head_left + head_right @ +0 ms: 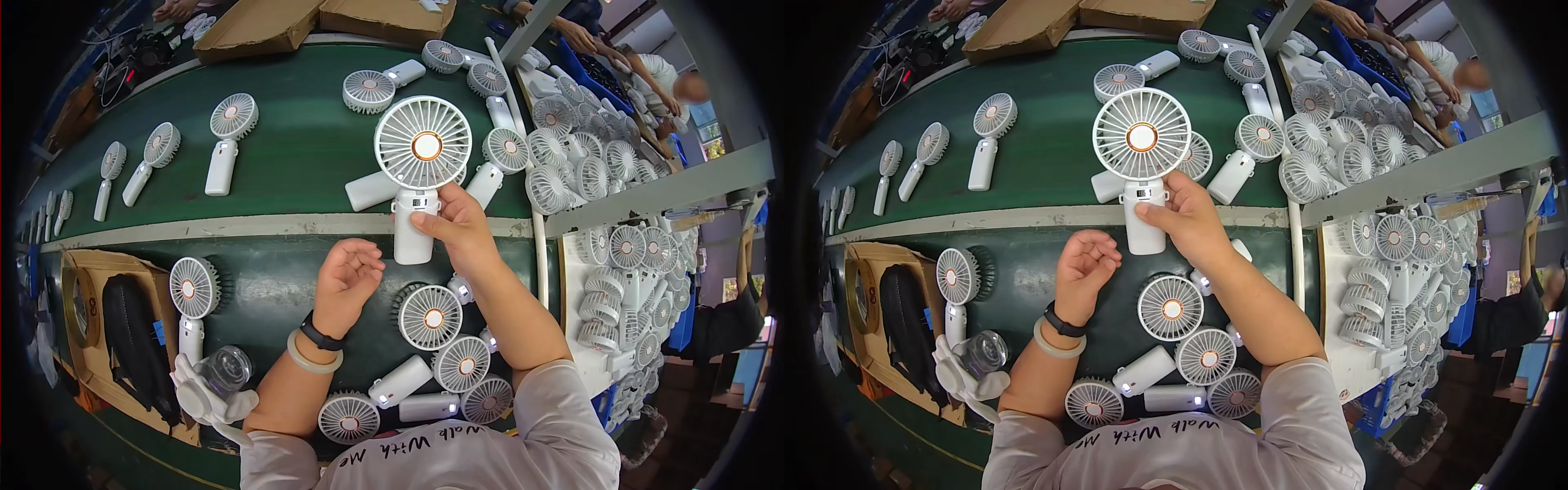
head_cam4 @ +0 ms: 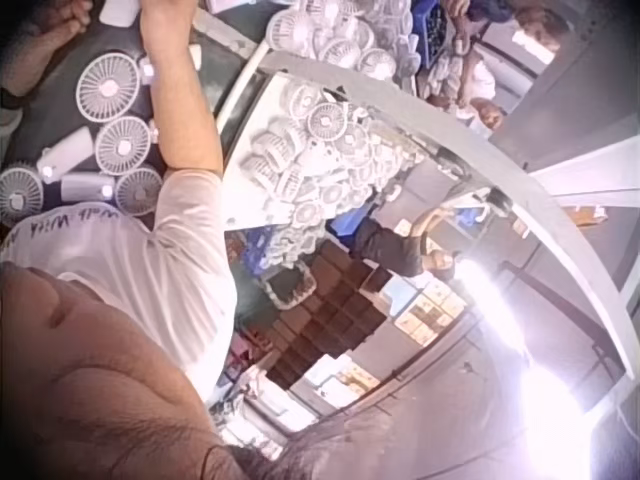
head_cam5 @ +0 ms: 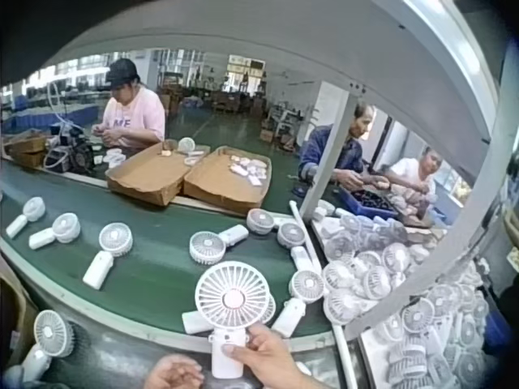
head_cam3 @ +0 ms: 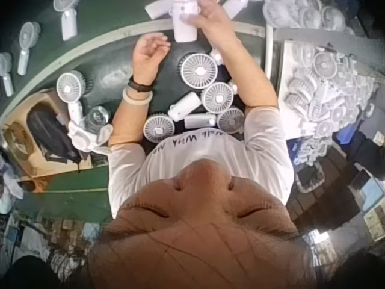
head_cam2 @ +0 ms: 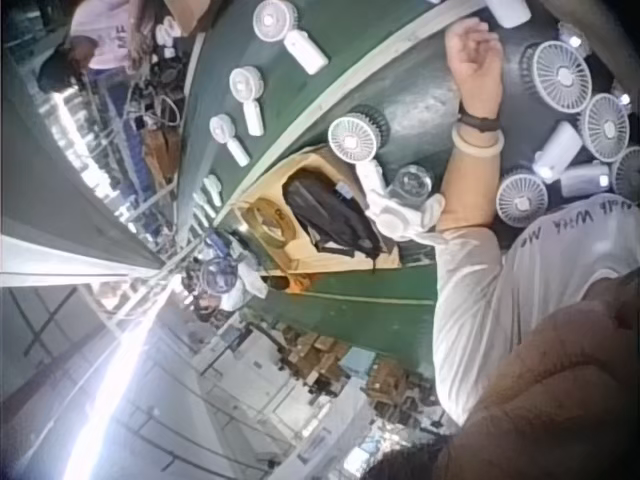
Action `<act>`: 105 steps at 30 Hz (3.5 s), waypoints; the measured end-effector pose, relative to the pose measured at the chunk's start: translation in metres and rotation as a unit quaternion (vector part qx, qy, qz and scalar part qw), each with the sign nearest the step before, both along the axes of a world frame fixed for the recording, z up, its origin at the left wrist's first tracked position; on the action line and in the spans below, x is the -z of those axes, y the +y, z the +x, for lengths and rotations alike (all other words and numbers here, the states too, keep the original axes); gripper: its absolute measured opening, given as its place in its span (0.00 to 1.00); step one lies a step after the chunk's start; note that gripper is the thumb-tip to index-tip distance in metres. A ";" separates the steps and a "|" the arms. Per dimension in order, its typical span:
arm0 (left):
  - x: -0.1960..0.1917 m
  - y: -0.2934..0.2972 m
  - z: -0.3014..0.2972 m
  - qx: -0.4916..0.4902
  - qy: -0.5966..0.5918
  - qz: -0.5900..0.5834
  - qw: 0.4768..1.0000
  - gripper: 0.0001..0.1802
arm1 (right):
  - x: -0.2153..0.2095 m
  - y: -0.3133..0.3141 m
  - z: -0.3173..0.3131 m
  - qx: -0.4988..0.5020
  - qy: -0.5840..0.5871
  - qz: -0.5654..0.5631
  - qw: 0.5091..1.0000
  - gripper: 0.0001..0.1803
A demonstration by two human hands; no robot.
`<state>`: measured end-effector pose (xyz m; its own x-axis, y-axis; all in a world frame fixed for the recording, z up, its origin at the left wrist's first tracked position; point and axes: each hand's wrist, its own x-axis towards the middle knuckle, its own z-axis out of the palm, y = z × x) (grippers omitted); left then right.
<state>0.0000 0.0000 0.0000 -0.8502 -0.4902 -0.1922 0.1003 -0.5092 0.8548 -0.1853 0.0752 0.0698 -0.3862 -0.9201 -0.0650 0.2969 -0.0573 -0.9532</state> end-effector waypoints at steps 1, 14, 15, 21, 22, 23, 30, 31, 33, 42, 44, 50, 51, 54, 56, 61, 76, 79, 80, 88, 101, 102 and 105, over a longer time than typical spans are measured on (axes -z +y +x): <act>-0.003 0.001 -0.001 -0.001 -0.002 -0.001 1.000 0.50 | 0.000 0.000 0.002 0.003 -0.002 0.000 1.000 0.22; -0.025 -0.001 -0.002 -0.037 0.201 0.112 0.972 0.31 | 0.005 -0.003 -0.051 0.085 0.678 0.422 0.596 0.31; -0.024 -0.002 0.000 -0.025 0.216 0.145 0.965 0.30 | 0.008 -0.005 -0.055 0.091 0.671 0.420 0.604 0.31; -0.026 -0.004 0.001 -0.004 0.235 0.213 0.948 0.28 | 0.024 0.008 -0.069 0.136 0.589 0.394 0.692 0.41; -0.029 -0.003 -0.002 -0.007 0.226 0.207 0.952 0.27 | 0.037 0.018 -0.082 0.184 0.596 0.363 0.692 0.43; -0.033 -0.001 -0.006 -0.009 0.216 0.200 0.956 0.26 | 0.056 0.030 -0.099 0.233 0.600 0.330 0.691 0.44; -0.030 -0.003 -0.001 -0.100 0.113 0.055 0.987 0.18 | 0.016 0.050 -0.032 0.242 0.322 0.136 0.905 0.50; -0.030 -0.003 0.000 -0.101 0.127 0.050 0.985 0.18 | 0.014 0.052 -0.024 0.193 0.358 0.124 0.905 0.51; -0.030 -0.003 -0.001 -0.101 0.157 0.039 0.982 0.21 | 0.009 0.050 -0.014 0.105 0.417 0.141 0.892 0.51; -0.029 -0.003 -0.001 -0.078 0.212 0.058 0.973 0.28 | -0.005 0.006 0.005 -0.180 0.604 0.077 0.773 0.37; -0.031 -0.004 0.000 -0.085 0.201 0.066 0.974 0.27 | -0.005 0.003 0.002 -0.203 0.611 0.073 0.761 0.35; -0.023 -0.001 0.004 -0.129 0.187 0.024 0.973 0.27 | 0.002 0.005 0.012 -0.218 0.521 0.083 0.821 0.33; -0.023 -0.002 0.004 -0.130 0.194 0.009 0.972 0.27 | 0.004 0.005 0.013 -0.213 0.519 0.082 0.824 0.33; -0.026 0.000 0.004 -0.132 0.176 -0.002 0.975 0.28 | 0.005 0.006 0.012 -0.208 0.516 0.077 0.827 0.32; -0.026 0.001 0.005 -0.127 0.169 -0.005 0.977 0.29 | 0.007 0.007 0.014 -0.200 0.527 0.068 0.823 0.33; -0.030 0.001 0.004 -0.121 0.195 0.037 0.973 0.32 | 0.010 0.009 0.009 -0.174 0.512 0.061 0.839 0.38; -0.027 0.003 0.006 -0.078 0.229 0.022 0.970 0.33 | -0.013 0.020 0.025 -0.109 0.503 0.079 0.854 0.19; -0.040 0.011 0.002 -0.112 0.189 -0.049 0.974 0.34 | -0.028 0.017 0.072 -0.084 0.282 0.049 0.954 0.24; -0.045 0.013 0.001 -0.131 0.168 -0.087 0.973 0.35 | -0.033 0.012 0.078 -0.083 0.306 0.047 0.947 0.26; -0.077 0.037 0.014 -0.154 0.145 -0.212 0.954 0.29 | -0.054 0.030 0.092 -0.082 0.313 0.036 0.945 0.32; -0.086 0.035 0.014 -0.120 0.178 -0.097 0.972 0.28 | -0.052 0.038 0.069 -0.114 -0.079 -0.032 0.990 0.31; -0.087 0.033 0.013 -0.112 0.184 -0.075 0.974 0.28 | -0.047 0.034 0.070 -0.012 -0.088 -0.057 0.994 0.24; -0.085 0.028 0.012 -0.098 0.195 -0.049 0.975 0.29 | -0.043 0.039 0.039 0.049 0.078 0.071 0.993 0.16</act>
